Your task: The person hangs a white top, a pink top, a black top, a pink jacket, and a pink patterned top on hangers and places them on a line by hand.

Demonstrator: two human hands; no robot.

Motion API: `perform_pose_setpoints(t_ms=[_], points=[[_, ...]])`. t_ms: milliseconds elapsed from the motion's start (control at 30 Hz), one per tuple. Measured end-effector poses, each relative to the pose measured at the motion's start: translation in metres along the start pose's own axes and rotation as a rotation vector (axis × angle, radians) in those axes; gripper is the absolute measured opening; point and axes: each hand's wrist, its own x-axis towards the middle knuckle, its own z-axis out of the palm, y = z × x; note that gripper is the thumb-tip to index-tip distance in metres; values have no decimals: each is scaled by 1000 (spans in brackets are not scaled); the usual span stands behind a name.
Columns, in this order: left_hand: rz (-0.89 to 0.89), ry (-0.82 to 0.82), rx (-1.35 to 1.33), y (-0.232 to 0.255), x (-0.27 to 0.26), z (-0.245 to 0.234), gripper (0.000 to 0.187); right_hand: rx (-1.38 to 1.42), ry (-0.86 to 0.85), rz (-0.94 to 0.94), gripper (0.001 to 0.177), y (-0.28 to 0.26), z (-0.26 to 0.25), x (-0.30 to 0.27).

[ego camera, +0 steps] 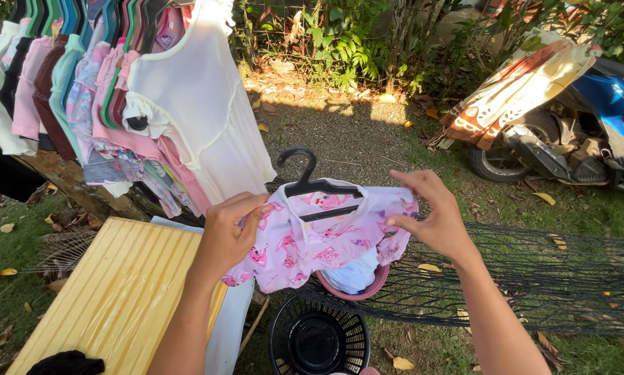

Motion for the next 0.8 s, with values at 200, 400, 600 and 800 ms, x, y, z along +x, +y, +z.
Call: perform_pose_setpoints(t_ms=[200,400,600,800], points=[[80,-117,63,19,21,14,17,60,-62,-85,19,14,-7,5],[103,-76,177,17,28,5,46,116,157,-27,11,45,-32,7],[-325,-221,161,-21,27,-9,32,-3,122,-45,11,39,-55,8],[278,-88,100,8,45,8,48,89,176,8,10,39,-48,16]])
